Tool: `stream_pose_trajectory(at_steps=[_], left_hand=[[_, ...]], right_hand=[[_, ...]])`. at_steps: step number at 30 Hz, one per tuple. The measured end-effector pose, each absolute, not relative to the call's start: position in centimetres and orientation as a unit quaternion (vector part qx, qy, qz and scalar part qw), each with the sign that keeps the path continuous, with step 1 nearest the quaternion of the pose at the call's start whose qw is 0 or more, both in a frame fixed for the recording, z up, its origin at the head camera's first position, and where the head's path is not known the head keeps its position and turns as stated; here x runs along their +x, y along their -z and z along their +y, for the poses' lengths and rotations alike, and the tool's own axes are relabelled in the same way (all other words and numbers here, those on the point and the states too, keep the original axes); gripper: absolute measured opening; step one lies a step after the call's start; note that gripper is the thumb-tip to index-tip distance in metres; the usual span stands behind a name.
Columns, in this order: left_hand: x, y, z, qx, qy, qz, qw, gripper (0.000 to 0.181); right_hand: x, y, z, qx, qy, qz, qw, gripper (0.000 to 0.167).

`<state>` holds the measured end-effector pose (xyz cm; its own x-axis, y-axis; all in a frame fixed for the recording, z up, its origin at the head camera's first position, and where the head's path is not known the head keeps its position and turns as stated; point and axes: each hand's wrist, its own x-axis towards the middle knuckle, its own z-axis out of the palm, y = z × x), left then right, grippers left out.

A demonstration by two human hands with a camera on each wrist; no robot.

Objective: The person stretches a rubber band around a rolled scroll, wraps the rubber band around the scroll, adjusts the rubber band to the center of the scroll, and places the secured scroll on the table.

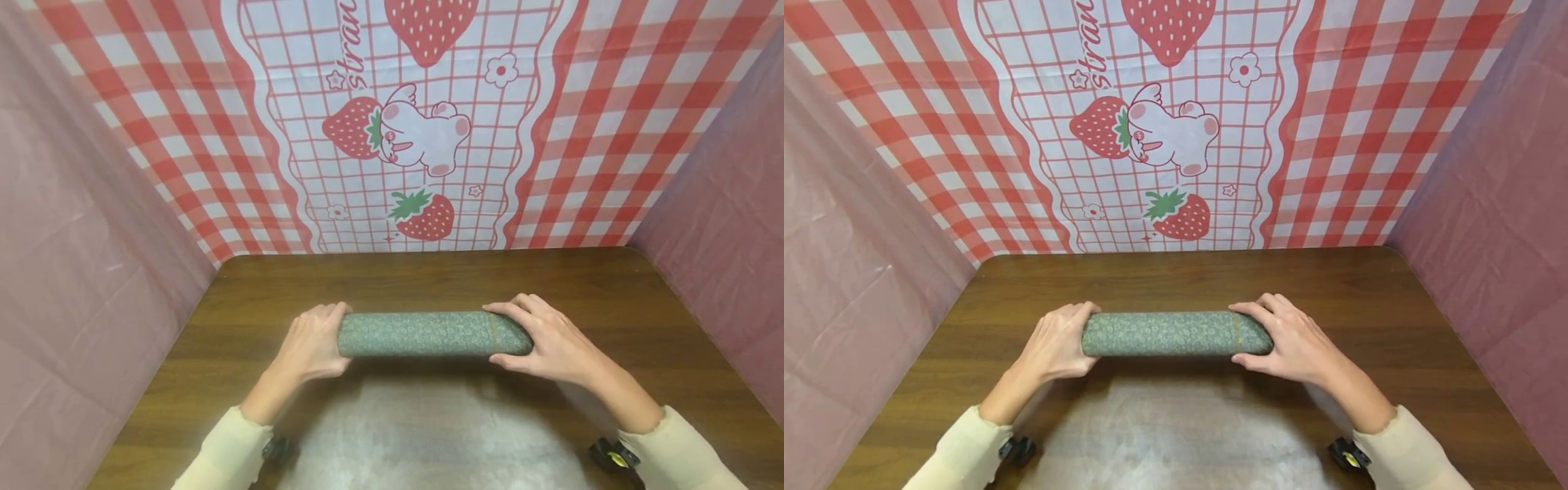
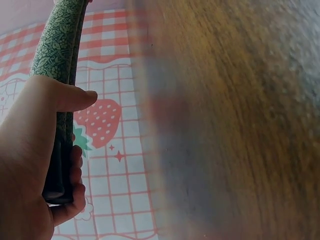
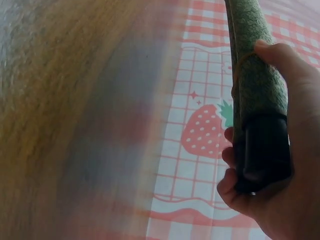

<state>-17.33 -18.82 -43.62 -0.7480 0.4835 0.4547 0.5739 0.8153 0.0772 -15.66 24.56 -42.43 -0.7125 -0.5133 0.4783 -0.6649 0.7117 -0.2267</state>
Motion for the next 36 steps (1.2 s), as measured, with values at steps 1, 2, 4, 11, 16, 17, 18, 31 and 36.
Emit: stream_pose_trajectory(at_steps=[1,2,4,11,16,17,18,31,36], left_hand=[[-17.3,43.7,-18.8,-0.285,0.106,-0.929,0.213,0.067],[-17.3,43.7,-18.8,-0.285,0.105,-0.928,0.214,0.067],[-17.3,43.7,-18.9,-0.285,0.104,-0.928,0.214,0.066],[-17.3,43.6,-19.0,-0.286,0.102,-0.929,0.213,0.066],[-17.3,43.5,-18.9,-0.284,0.101,-0.930,0.211,0.068],[-17.4,43.5,-18.9,-0.284,0.101,-0.930,0.210,0.068],[-17.4,43.5,-18.9,-0.284,0.100,-0.931,0.209,0.068],[-17.2,43.6,-19.0,-0.283,0.095,-0.931,0.207,0.069],[-17.1,43.6,-19.0,-0.281,0.094,-0.932,0.209,0.069]], right_hand=[[-15.7,42.4,24.7,0.327,-0.203,-0.903,0.188,0.082],[-15.7,42.4,24.7,0.329,-0.210,-0.902,0.182,0.082],[-15.8,42.4,24.9,0.330,-0.224,-0.900,0.175,0.080],[-15.5,42.5,24.4,0.322,-0.221,-0.900,0.193,0.073],[-15.3,42.7,23.9,0.305,-0.220,-0.905,0.198,0.072],[-15.3,42.8,23.9,0.301,-0.219,-0.907,0.198,0.072],[-15.2,42.8,23.8,0.297,-0.219,-0.908,0.198,0.072],[-15.2,42.6,23.7,0.286,-0.219,-0.918,0.166,0.074],[-15.1,42.5,23.4,0.279,-0.211,-0.920,0.175,0.075]])
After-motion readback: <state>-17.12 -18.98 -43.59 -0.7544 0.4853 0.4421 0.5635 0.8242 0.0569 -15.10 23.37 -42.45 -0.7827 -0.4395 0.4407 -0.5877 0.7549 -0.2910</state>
